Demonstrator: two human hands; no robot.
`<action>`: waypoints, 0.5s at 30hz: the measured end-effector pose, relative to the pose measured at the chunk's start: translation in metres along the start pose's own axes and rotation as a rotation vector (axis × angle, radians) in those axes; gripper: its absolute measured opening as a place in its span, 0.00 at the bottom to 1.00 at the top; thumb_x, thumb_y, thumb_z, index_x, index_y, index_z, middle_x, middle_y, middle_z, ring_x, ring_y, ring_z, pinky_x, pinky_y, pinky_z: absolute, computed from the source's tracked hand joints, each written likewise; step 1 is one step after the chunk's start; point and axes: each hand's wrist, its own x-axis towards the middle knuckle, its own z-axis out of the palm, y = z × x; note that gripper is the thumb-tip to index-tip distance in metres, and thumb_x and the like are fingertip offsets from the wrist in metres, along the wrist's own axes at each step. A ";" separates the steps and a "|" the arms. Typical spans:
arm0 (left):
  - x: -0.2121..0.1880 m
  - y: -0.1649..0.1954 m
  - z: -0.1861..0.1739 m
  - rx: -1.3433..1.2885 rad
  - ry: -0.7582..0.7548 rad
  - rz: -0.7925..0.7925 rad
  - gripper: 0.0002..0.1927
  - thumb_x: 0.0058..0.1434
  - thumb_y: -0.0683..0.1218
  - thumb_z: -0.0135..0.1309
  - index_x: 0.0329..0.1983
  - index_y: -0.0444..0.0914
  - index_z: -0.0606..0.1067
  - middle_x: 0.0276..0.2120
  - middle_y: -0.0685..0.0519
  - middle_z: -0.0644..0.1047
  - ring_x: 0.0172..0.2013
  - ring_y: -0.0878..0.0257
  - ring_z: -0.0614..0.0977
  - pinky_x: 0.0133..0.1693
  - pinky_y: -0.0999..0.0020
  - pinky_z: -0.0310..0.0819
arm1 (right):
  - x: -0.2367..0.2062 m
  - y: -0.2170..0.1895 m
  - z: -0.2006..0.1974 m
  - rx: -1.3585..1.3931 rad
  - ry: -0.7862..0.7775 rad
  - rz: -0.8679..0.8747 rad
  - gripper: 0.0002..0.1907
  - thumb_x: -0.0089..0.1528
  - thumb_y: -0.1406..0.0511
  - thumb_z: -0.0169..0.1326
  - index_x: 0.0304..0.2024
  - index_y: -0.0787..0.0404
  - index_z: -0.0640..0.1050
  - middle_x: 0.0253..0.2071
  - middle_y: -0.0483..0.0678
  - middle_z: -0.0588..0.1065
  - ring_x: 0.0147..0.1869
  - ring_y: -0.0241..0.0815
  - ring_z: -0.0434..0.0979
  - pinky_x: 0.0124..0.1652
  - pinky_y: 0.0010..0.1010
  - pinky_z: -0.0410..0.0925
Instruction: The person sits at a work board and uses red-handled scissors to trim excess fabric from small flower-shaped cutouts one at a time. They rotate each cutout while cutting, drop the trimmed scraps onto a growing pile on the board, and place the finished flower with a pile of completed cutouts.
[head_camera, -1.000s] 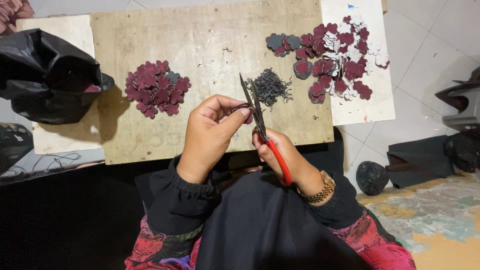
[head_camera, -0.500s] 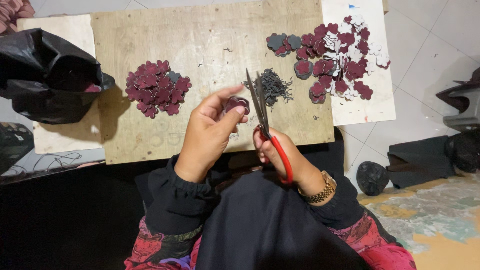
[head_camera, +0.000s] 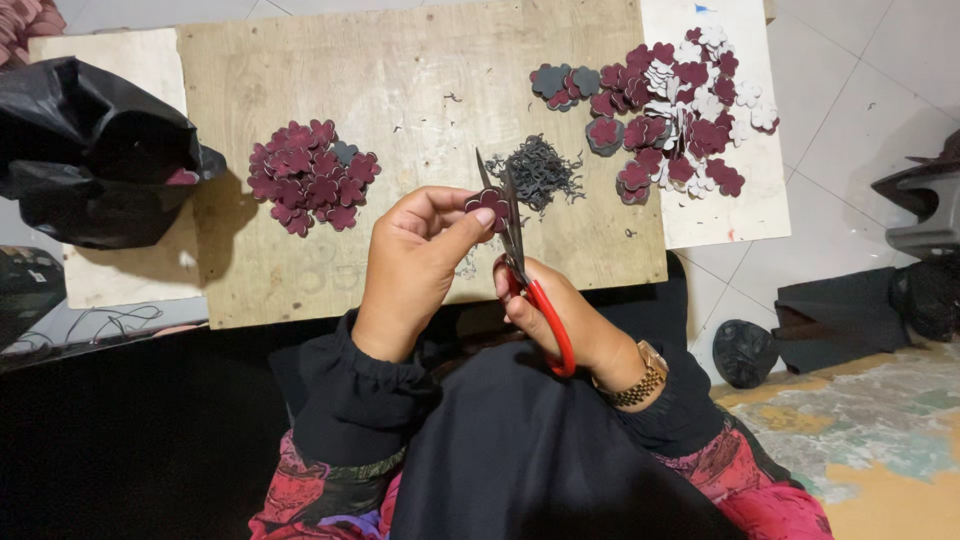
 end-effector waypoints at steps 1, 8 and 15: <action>0.000 0.000 0.000 -0.014 0.006 0.000 0.10 0.65 0.37 0.59 0.48 0.30 0.76 0.39 0.51 0.83 0.38 0.67 0.83 0.45 0.72 0.80 | 0.000 0.000 0.000 0.006 -0.001 -0.004 0.34 0.65 0.37 0.48 0.46 0.60 0.68 0.39 0.42 0.66 0.39 0.31 0.68 0.41 0.23 0.69; -0.002 0.002 0.005 0.092 0.055 -0.045 0.09 0.64 0.39 0.60 0.46 0.31 0.76 0.35 0.51 0.82 0.35 0.69 0.83 0.37 0.75 0.76 | 0.000 0.000 -0.001 0.026 0.008 0.014 0.35 0.64 0.36 0.48 0.47 0.60 0.69 0.40 0.42 0.66 0.40 0.31 0.68 0.41 0.24 0.69; -0.003 0.002 0.012 0.063 0.053 0.047 0.08 0.64 0.37 0.60 0.45 0.31 0.76 0.37 0.51 0.82 0.36 0.70 0.81 0.40 0.76 0.78 | 0.000 0.000 0.000 0.076 -0.001 -0.023 0.36 0.64 0.36 0.50 0.48 0.61 0.69 0.43 0.43 0.66 0.43 0.31 0.67 0.44 0.24 0.70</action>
